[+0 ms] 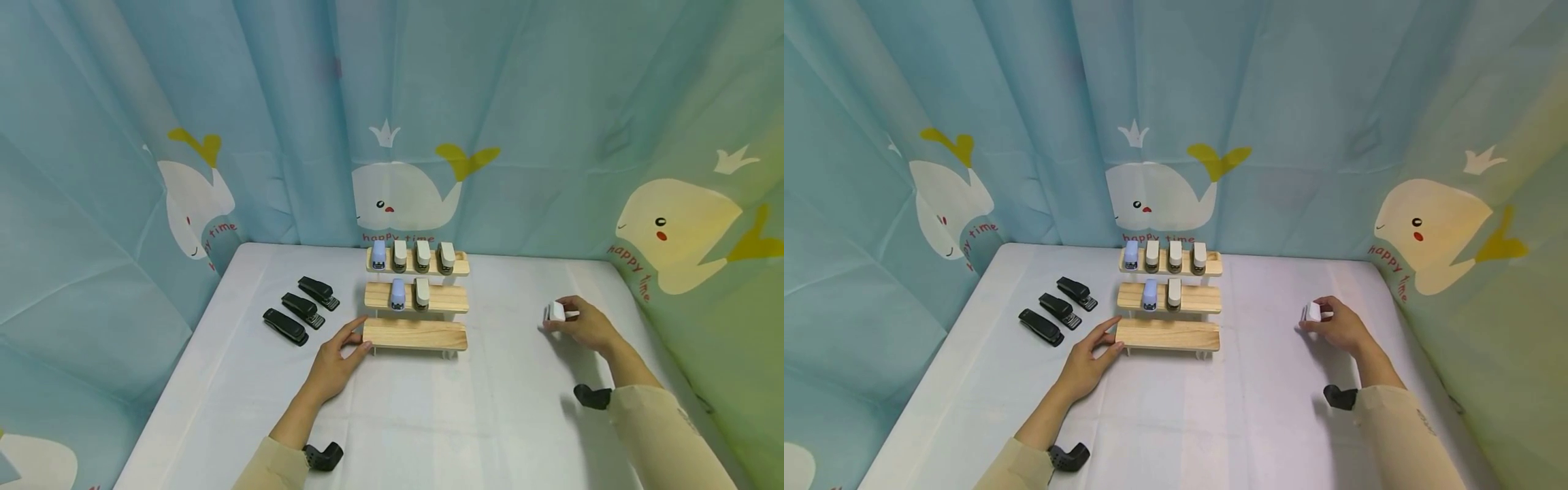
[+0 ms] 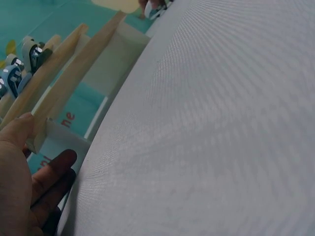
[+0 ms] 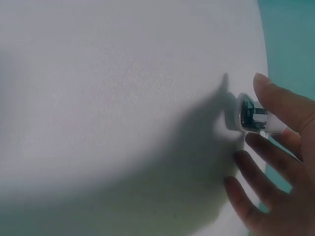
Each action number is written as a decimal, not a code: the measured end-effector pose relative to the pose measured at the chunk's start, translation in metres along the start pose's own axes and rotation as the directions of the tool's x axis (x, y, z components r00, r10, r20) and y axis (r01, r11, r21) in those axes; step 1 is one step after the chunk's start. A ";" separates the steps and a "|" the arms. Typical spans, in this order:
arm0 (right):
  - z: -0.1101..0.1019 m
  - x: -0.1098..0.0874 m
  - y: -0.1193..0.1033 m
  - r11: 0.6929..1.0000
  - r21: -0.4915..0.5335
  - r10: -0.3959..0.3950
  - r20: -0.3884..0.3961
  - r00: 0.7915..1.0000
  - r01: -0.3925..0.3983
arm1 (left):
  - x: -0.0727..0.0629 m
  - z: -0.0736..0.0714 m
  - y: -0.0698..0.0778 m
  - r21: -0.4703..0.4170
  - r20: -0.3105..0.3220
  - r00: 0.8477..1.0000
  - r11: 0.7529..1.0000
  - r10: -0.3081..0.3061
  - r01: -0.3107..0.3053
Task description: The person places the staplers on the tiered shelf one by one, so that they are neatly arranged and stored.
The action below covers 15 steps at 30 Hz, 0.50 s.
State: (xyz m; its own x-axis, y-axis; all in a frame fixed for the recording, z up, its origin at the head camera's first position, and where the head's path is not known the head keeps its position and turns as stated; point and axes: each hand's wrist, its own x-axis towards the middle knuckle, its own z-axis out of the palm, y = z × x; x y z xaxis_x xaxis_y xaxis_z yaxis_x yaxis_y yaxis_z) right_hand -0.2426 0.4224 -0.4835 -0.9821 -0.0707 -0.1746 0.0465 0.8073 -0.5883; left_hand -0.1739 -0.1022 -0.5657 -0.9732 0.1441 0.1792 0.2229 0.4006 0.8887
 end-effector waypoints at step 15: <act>0.005 -0.011 -0.017 1.000 0.000 -0.029 0.010 1.000 0.029 | 0.000 0.000 0.000 0.000 -0.003 1.000 1.000 0.003 -0.003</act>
State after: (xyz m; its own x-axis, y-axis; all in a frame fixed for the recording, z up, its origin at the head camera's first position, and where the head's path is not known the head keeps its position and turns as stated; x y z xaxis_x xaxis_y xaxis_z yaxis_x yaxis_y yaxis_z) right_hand -0.2316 0.4066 -0.4754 -0.9812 -0.0997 -0.1654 0.0182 0.8048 -0.5933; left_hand -0.1735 -0.1022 -0.5659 -0.9726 0.1430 0.1832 0.2261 0.4002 0.8881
